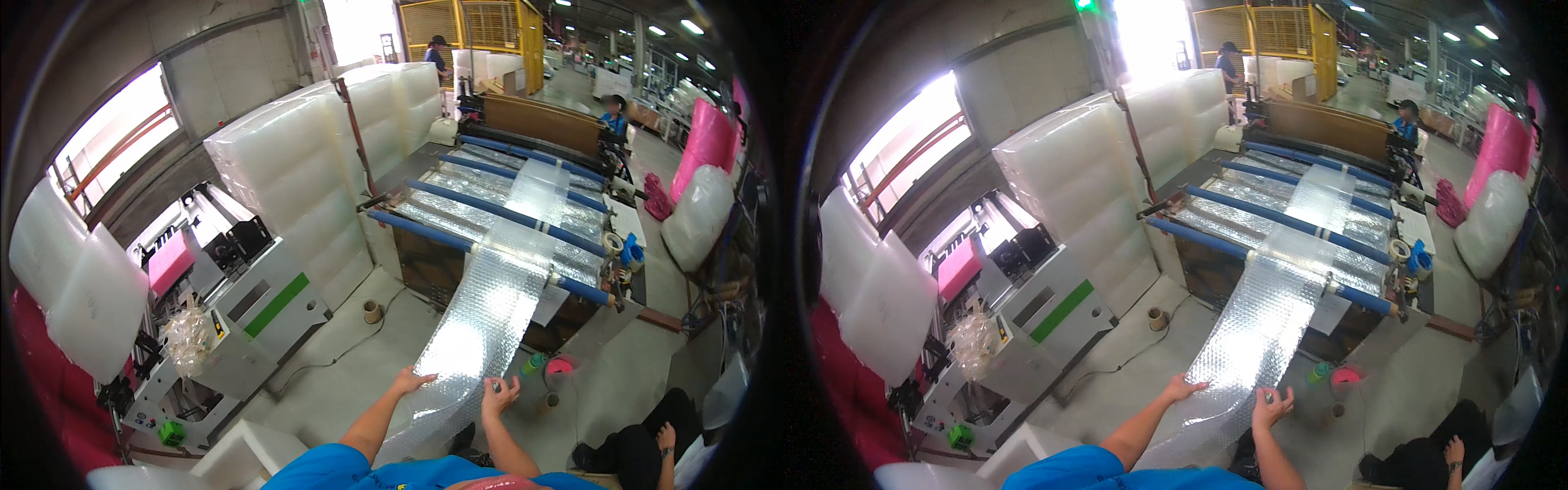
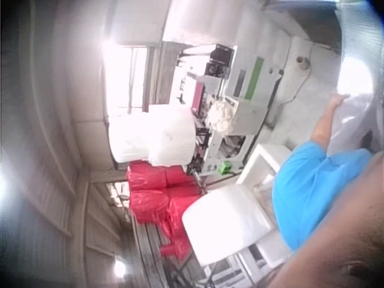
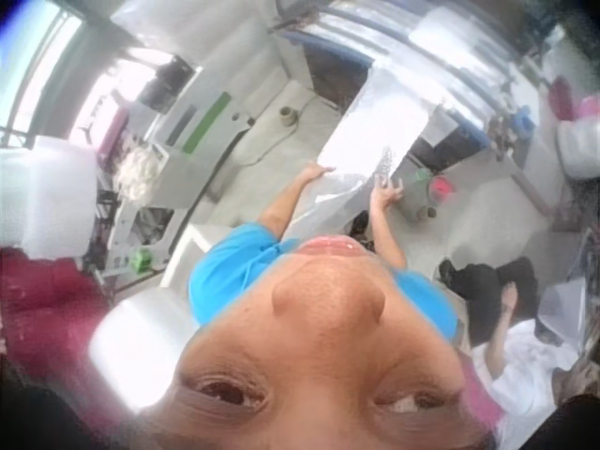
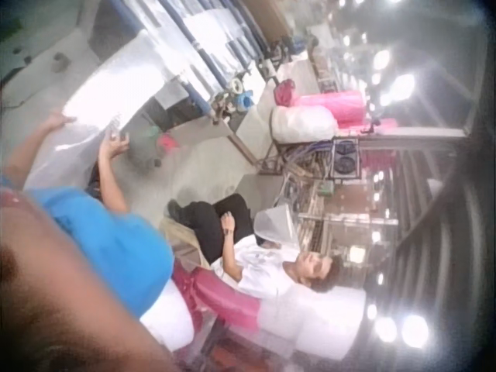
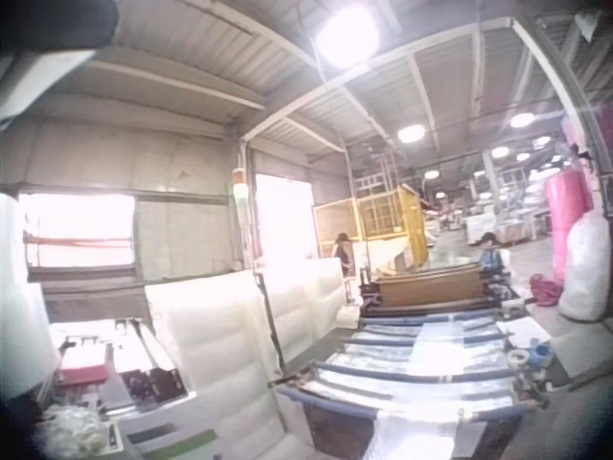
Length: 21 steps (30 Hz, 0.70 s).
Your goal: The person pulls a sheet of bubble wrap from a roll on a conveyor machine and guides it with both hands. A second person sits nearby, also handling bubble wrap. The recorder maintains a steady view of the material as it moves through the rollers.
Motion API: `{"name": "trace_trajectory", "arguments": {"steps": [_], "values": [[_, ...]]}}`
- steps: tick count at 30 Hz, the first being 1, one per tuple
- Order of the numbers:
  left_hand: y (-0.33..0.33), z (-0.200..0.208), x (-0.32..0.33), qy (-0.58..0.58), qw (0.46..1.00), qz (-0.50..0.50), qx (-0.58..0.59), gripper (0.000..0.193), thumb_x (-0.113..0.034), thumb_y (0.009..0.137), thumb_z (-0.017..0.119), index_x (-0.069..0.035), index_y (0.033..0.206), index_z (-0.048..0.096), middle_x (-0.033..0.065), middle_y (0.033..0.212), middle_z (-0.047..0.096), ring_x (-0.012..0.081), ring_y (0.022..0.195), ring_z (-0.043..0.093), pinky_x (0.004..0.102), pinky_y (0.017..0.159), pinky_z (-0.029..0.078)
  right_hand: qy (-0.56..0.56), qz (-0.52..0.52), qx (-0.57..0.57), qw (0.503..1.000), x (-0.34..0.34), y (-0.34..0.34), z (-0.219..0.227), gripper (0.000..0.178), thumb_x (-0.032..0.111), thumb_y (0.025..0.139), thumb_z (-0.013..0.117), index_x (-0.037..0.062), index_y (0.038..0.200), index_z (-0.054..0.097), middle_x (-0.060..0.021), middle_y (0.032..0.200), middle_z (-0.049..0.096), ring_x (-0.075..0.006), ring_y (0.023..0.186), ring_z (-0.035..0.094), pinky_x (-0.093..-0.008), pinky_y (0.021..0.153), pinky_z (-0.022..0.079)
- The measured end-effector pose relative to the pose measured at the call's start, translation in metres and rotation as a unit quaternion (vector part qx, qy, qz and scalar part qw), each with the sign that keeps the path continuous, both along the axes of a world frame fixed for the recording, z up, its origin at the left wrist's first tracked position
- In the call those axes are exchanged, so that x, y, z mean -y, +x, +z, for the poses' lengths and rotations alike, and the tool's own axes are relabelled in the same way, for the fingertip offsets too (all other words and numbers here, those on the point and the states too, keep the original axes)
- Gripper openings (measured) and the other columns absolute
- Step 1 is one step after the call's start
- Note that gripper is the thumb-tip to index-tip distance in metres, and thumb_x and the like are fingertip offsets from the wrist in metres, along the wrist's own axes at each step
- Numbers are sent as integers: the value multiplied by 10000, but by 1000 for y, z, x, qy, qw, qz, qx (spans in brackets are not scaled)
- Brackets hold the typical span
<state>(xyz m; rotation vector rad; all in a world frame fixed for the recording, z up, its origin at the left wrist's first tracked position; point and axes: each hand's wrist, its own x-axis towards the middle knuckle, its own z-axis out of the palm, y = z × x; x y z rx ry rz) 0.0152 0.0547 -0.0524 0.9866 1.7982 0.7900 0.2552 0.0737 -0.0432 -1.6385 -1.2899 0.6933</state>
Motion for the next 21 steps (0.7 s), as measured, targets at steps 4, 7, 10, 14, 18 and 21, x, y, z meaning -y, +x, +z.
{"name": "trace_trajectory", "arguments": {"steps": [4,7,10,14,18,21], "values": [[-4,-20,-1,12,1000,10,-23,657,-486,532,712,8,937,559,112,761,599,181,679,573,292,649,454,-252,119,-420,863,-19,19,2,220,221,709,645,34,815,598,-27,864,578,-113,767,519,-261,581,427],[-2,-20,-3,-16,1000,0,-9,643,-481,545,704,19,922,556,121,767,598,201,711,576,303,661,452,-275,135,-314,899,-1,6,5,221,214,704,649,21,800,600,-17,784,589,-69,652,510,-213,506,400],[-4,-26,2,-8,1000,-23,2,638,-462,572,692,36,937,533,146,807,596,233,753,575,320,686,445,-244,169,-213,931,8,5,-21,189,201,690,659,24,708,595,1,608,549,-57,502,457,-196,438,350],[14,4,19,40,990,32,-135,554,-379,667,642,50,984,495,187,876,580,280,817,563,342,711,431,-203,148,-122,960,9,-4,-23,235,222,678,666,-5,703,612,-19,585,545,-64,536,444,-238,486,363],[2,-24,27,24,995,9,-92,468,-332,723,600,45,979,496,183,888,577,272,829,561,337,719,427,-246,161,-174,940,15,-5,-20,209,206,672,675,11,734,629,-24,635,582,-73,572,481,-224,513,381],[9,-35,26,17,996,-18,-88,438,-319,742,579,44,972,496,181,881,578,263,825,562,333,720,424,-276,144,-177,934,13,4,-37,196,207,672,675,21,719,632,-18,640,586,-70,574,485,-220,517,388]]}}
